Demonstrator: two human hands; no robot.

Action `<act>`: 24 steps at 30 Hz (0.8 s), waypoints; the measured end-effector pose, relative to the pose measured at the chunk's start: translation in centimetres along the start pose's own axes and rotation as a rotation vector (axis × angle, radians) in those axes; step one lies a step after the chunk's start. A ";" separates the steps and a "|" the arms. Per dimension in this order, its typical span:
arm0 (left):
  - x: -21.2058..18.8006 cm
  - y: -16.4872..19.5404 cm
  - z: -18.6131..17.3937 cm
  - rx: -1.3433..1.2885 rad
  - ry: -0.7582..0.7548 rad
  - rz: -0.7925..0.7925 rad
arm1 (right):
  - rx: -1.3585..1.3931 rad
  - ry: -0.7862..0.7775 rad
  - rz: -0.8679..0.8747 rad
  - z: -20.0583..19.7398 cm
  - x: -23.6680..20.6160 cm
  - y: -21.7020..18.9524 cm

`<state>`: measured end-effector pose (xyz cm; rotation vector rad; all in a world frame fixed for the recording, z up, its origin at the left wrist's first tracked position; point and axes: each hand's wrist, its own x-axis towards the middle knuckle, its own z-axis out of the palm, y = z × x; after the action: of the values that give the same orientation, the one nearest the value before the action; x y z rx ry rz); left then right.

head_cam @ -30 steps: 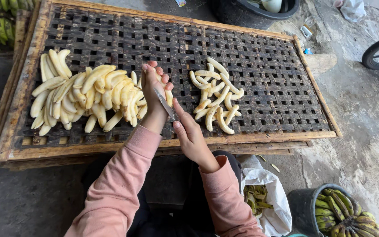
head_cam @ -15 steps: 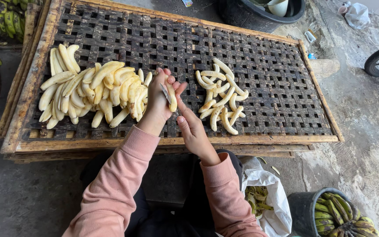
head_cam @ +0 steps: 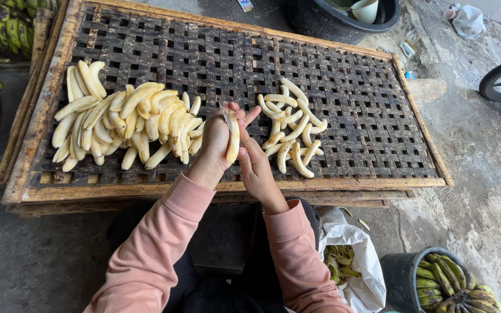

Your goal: The person sits at a woven bamboo tray and peels bananas one at a time with a small knife, holding each banana in one hand and cutting away the peel. Peeled bananas are placed in a pile on the left side of the tray and discarded peels drop into a bag below.

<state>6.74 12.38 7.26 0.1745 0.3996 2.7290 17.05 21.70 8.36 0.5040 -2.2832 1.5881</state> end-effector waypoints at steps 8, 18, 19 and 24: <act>-2.1 -0.2 0.8 0.248 -0.005 0.155 | -0.048 0.033 0.022 0.7 0.7 0.4; 0.9 2.8 -1.7 0.801 -0.047 -0.234 | -0.870 0.094 0.222 -1.2 2.3 -0.1; 1.6 3.3 -2.4 0.840 -0.038 -0.320 | -0.976 0.095 0.195 -1.6 2.4 0.1; 3.7 6.0 -6.8 1.799 0.183 -0.298 | -1.139 0.291 0.216 -4.7 1.3 1.2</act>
<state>0.05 6.75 2.85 0.2509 2.4437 1.3018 15.63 26.39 9.55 -0.2576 -2.5602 0.1907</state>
